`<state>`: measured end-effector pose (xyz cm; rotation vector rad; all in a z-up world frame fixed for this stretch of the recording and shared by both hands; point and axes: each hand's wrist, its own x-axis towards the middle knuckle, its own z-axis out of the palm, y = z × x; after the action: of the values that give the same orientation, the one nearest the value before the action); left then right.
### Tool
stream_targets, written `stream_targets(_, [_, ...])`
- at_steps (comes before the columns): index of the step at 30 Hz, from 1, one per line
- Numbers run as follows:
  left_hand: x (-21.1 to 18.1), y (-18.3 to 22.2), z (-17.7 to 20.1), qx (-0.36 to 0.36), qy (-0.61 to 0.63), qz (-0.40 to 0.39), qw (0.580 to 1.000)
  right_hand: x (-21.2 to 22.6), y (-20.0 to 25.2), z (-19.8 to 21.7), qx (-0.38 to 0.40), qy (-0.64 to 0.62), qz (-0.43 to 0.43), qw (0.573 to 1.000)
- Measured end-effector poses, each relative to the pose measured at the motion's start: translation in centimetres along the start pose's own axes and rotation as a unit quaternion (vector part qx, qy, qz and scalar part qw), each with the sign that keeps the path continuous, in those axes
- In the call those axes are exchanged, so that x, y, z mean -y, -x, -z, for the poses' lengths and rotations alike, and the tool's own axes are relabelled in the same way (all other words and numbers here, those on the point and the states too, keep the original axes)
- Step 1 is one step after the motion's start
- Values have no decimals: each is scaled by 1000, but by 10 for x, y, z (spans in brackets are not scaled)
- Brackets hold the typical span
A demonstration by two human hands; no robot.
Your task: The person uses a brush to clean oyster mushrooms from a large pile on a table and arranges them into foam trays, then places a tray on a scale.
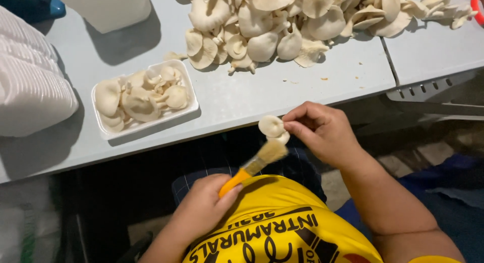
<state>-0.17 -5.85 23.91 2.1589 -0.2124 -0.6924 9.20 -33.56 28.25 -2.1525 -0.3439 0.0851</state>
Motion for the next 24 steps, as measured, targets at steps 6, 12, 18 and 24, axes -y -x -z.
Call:
stream_targets(6, [2,-17,7,19,-33,148,988,-8,8,-1,-9,-106,32,994])
stream_targets(12, [17,-2,15,-2,-43,169,985,-7,7,6,-43,-29,28,998])
stream_targets(18, [-15,4,15,56,-63,92,992,-12,8,-11,-14,128,134,982])
stream_targets(24, [-27,-7,20,77,-50,148,985,-2,17,-22,-10,3,115,993])
